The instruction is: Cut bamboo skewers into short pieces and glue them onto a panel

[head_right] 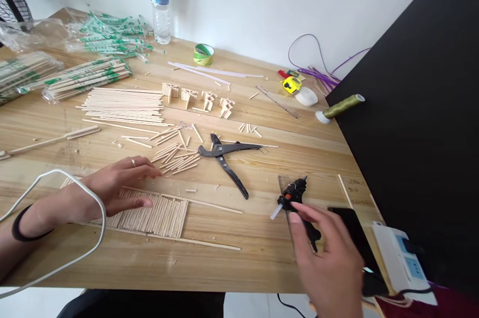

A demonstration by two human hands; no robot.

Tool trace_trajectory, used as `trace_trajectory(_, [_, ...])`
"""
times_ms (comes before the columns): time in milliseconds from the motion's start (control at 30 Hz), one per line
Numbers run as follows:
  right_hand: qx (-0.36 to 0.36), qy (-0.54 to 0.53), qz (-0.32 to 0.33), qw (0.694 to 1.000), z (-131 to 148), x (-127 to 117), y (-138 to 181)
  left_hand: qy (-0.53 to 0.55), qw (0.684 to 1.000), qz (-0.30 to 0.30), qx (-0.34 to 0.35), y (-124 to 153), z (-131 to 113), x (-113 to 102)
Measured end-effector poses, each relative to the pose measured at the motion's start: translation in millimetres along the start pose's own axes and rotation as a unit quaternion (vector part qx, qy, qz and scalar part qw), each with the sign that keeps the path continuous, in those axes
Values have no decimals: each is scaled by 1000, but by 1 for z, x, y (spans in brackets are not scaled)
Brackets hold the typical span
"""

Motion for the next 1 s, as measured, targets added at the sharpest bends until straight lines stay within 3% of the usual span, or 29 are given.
trace_trajectory(167, [-115, -73, 186, 973, 52, 42, 37, -47, 997, 61, -13, 13, -13, 5])
trace_trajectory(333, [-177, -113, 288, 934, 87, 70, 65, -63, 996, 57, -36, 25, -31, 21])
trace_trajectory(633, [-198, -133, 281, 929, 102, 80, 66, -117, 992, 38, -9, 11, -46, 49])
trace_trajectory(833, [-202, -129, 265, 934, 106, 81, 65, -118, 991, 55, 2, 0, -43, 50])
trace_trajectory(1000, [-206, -138, 289, 924, 110, 81, 61, -123, 990, 66, 12, -4, -46, 44])
Point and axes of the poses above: each hand's wrist, its own y-axis away from the middle knuckle, its own x-axis out of the palm, z = x × y, the point moved 4 cm from there along -y, towards the middle knuckle, and after that the axes turned 7 degrees about x, right-handed, at the moved point
